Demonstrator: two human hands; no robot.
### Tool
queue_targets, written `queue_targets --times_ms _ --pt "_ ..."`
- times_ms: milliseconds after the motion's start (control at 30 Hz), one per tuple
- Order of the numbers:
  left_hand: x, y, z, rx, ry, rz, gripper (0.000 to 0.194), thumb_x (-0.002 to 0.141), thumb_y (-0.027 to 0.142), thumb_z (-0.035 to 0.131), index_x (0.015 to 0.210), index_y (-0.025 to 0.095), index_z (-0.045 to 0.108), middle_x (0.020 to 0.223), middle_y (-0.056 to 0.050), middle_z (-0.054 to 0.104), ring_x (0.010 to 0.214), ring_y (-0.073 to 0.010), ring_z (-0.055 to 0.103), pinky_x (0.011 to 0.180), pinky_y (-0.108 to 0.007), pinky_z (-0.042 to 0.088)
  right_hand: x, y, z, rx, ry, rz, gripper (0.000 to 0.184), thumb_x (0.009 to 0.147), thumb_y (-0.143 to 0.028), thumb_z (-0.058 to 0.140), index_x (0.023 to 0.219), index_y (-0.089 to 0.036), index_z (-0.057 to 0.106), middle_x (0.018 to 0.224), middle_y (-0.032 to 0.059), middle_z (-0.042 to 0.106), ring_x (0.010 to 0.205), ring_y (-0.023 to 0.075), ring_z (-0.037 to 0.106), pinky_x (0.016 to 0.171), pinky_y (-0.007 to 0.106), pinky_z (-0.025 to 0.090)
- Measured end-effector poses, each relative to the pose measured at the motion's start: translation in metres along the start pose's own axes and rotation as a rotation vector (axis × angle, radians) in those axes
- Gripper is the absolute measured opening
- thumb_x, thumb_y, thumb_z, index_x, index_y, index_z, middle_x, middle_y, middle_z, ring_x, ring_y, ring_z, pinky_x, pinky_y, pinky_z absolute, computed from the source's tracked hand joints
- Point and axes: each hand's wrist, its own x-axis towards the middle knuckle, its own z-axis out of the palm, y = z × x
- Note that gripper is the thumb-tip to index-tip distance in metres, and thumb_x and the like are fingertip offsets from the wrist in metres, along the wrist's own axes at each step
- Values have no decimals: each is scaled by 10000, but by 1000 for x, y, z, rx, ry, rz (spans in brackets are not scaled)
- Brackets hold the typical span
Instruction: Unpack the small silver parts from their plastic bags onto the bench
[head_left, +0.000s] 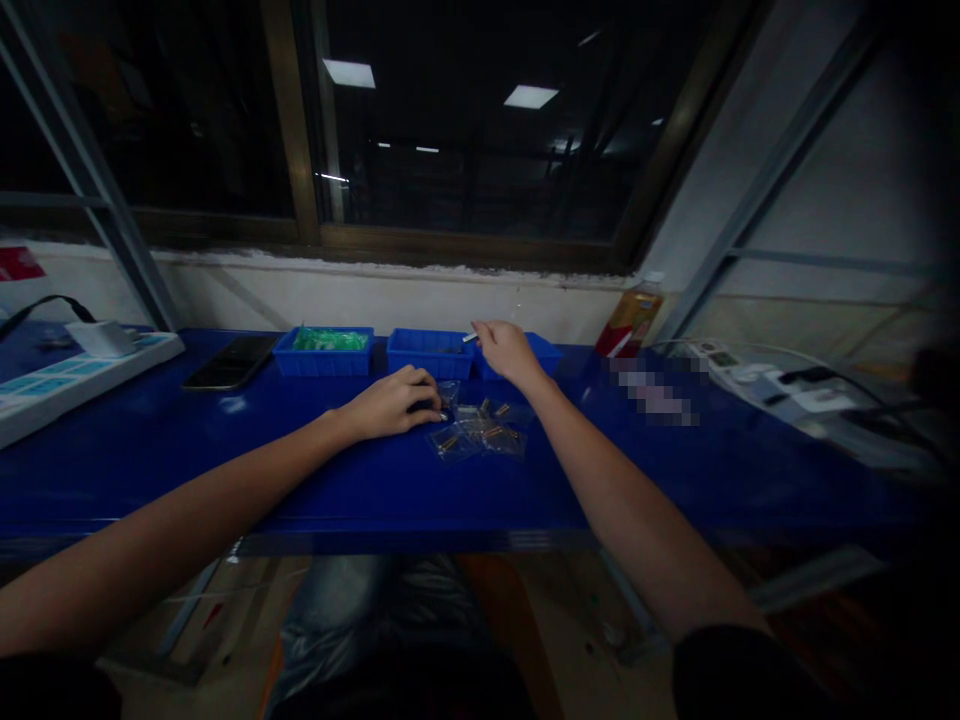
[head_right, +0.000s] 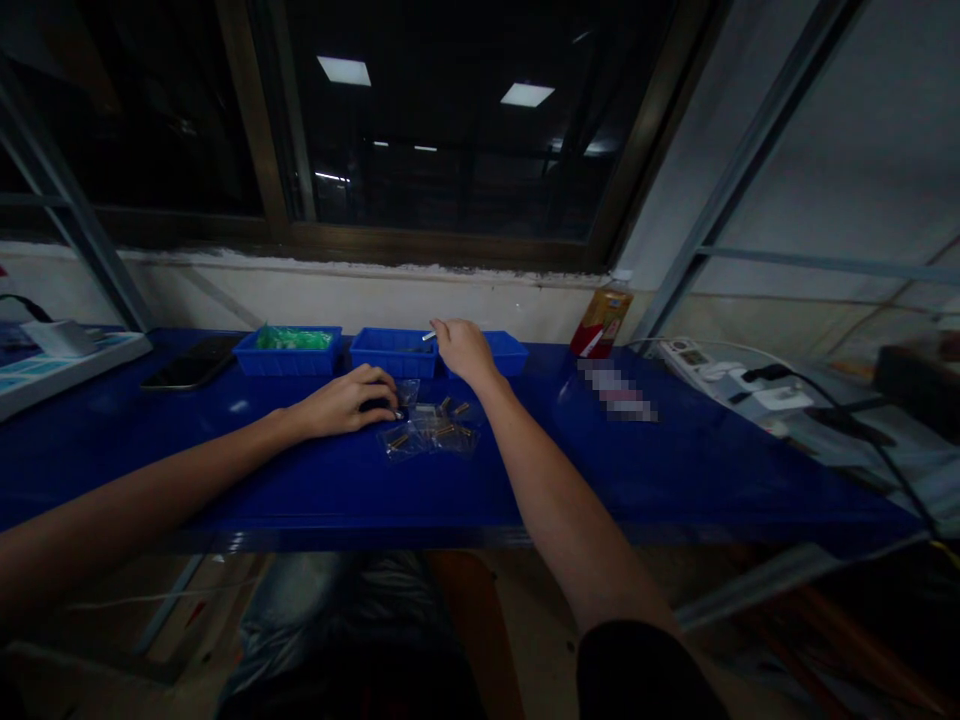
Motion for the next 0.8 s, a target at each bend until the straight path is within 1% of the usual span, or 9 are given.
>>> queue_targets --times_ms 100,300,367,433,600,700,800 --pt "0 -2 -1 -9 -9 -42 272 852 402 474 911 172 606 977 -68 560 945 -188 482 862 -320 394 -1 2 4 -26 16 -2 370 891 -342 346 691 -154 593 768 101 631 785 193 571 708 276 369" --pt "-3 -4 -3 -34 -60 -66 259 860 355 464 985 164 587 967 -70 573 931 -188 480 864 -327 379 1 9 8 58 38 -5 150 809 -219 472 841 -137 593 851 84 598 833 180 541 755 277 394" --pt "-3 -5 -4 -40 -75 -79 248 859 338 463 983 162 587 965 -71 574 931 -191 480 862 -330 378 1 10 8 81 46 -11 140 784 -196 498 867 -135 593 856 76 594 823 174 539 759 278 401" --pt "-3 -6 -4 -43 -84 -90 229 859 315 455 968 162 587 951 -71 576 930 -193 481 855 -329 380 1 10 8 99 50 -12 144 774 -212 519 866 -135 598 844 72 595 804 170 540 750 279 407" --pt "-4 -6 -5 -41 -84 -93 203 852 287 448 945 166 582 923 -67 580 916 -197 488 848 -336 380 0 9 6 116 31 -1 196 802 -303 504 772 -149 621 774 64 610 749 163 543 713 279 412" --pt "-4 -6 -6 -43 -87 -100 205 849 283 447 956 168 580 928 -68 582 919 -198 489 845 -339 382 -1 8 5 104 16 -3 220 813 -307 490 765 -146 631 773 68 624 729 158 546 700 278 411" --pt "-4 -6 -6 -45 -100 -103 225 850 289 447 991 168 574 954 -72 580 932 -199 489 850 -339 382 -2 7 4 95 -13 -4 205 804 -291 506 772 -141 641 771 71 634 711 153 550 682 272 409"
